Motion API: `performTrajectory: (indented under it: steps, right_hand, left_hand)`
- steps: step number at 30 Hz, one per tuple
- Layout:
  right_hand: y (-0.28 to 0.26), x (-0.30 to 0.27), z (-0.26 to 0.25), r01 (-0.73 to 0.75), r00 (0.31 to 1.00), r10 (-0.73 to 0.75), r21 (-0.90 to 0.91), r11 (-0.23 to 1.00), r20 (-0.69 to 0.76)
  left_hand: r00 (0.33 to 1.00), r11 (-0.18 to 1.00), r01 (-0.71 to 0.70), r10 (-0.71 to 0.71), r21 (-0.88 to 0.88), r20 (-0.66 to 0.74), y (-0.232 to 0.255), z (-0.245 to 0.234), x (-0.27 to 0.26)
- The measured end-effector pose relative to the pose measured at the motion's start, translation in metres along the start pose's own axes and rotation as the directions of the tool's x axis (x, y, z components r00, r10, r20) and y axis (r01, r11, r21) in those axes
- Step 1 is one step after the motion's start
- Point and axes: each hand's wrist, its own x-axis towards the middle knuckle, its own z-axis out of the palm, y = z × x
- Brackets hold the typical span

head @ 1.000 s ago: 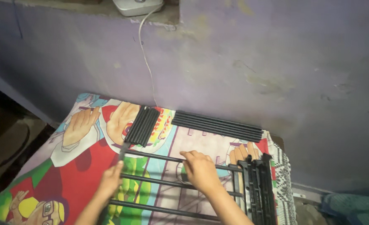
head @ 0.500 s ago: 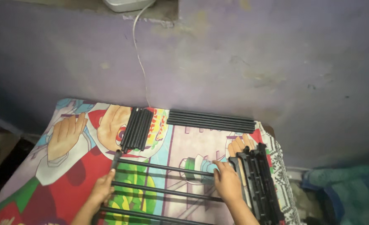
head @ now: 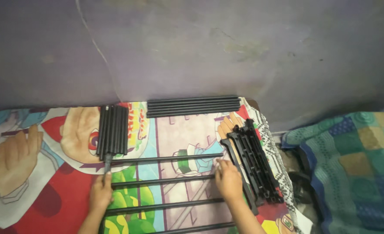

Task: The person assembles a black metal rack by inserting horizontal bars into vertical side frames and securing them with plastic connectors. The person repeats this process to build multiple rack sections on a patterned cloth-covered surface.

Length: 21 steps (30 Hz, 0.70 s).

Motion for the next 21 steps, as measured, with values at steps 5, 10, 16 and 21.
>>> performTrajectory:
  steps: [5, 10, 16, 21]
  right_hand:
    - [0.039, 0.002, -0.005, -0.087, 0.995, 0.083, -0.086, 0.992, -0.051]
    - [0.077, 0.004, 0.008, -0.196, 0.972, 0.212, -0.147, 0.97, 0.105]
    - [0.113, 0.012, 0.028, -0.219, 0.968, 0.22, -0.023, 0.975, 0.122]
    - [0.119, 0.033, 0.023, -0.204, 0.979, 0.19, 0.252, 0.946, 0.08]
  left_hand:
    - [0.947, 0.952, -0.195, 0.245, 0.234, -0.207, 0.032, -0.007, -0.033]
    - [0.97, 0.932, -0.076, 0.151, 0.356, -0.19, 0.047, -0.005, -0.065]
    - [0.974, 0.94, -0.04, 0.111, 0.338, -0.196, 0.029, -0.002, -0.066]
    - [0.976, 0.862, 0.094, 0.017, 0.498, -0.215, 0.026, 0.009, -0.079]
